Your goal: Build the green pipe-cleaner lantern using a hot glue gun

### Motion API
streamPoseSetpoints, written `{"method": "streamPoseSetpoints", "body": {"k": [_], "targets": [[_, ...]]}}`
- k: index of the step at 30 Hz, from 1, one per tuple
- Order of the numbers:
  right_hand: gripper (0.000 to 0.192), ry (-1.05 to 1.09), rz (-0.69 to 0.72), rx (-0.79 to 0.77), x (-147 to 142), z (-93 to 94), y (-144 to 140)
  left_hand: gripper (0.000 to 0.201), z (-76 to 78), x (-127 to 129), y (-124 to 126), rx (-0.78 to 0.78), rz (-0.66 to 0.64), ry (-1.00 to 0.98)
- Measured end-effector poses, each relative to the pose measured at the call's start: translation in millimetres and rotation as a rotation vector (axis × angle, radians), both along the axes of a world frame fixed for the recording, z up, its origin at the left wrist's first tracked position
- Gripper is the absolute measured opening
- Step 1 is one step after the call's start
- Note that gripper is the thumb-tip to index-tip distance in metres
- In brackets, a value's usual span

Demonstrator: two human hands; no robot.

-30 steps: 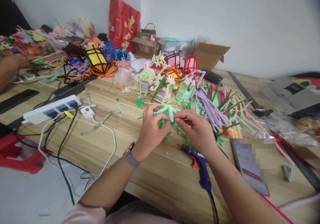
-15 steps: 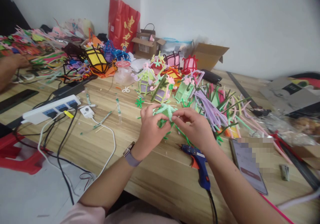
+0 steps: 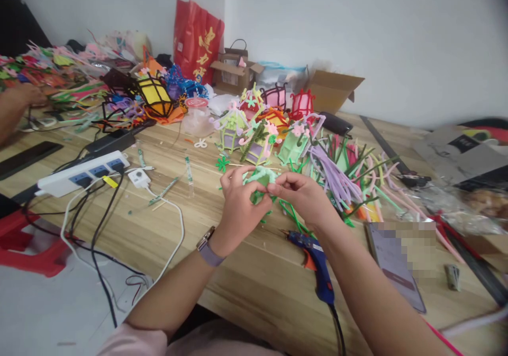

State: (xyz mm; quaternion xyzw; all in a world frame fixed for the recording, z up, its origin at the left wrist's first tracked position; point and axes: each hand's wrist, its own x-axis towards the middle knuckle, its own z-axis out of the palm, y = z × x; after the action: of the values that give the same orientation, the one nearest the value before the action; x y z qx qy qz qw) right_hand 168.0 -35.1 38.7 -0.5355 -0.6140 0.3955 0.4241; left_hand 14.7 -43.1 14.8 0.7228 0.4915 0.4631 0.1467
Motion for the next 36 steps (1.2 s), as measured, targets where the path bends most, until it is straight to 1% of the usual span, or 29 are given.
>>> {"method": "streamPoseSetpoints", "body": {"k": [4,8,13,19,25,31,36], "targets": [[0.034,0.057,-0.054,0.052,-4,-6.0,-1,0.008,0.0,0,0,0.000,0.015,-0.002],[0.036,0.069,-0.081,0.058,-7,-8.4,-1,0.008,1.5,0,0,-0.009,0.020,-0.002],[0.038,0.056,-0.073,0.048,-8,-8.6,-2,0.012,3.7,1,-2,-0.018,0.023,-0.028],[0.040,0.086,-0.059,0.052,-12,-8.8,-3,0.018,2.2,1,-1,-0.015,0.035,-0.082],[0.040,0.109,-0.054,0.055,-13,-7.8,-2,0.022,0.6,0,-2,-0.018,0.020,-0.068],[0.035,0.081,-0.064,0.055,-11,-6.4,0,0.028,-0.9,-2,-1,0.061,0.003,-0.026],[0.036,0.043,-0.081,0.048,-13,-1.5,-1,0.025,3.5,-10,-1,0.148,0.067,-0.148]]}}
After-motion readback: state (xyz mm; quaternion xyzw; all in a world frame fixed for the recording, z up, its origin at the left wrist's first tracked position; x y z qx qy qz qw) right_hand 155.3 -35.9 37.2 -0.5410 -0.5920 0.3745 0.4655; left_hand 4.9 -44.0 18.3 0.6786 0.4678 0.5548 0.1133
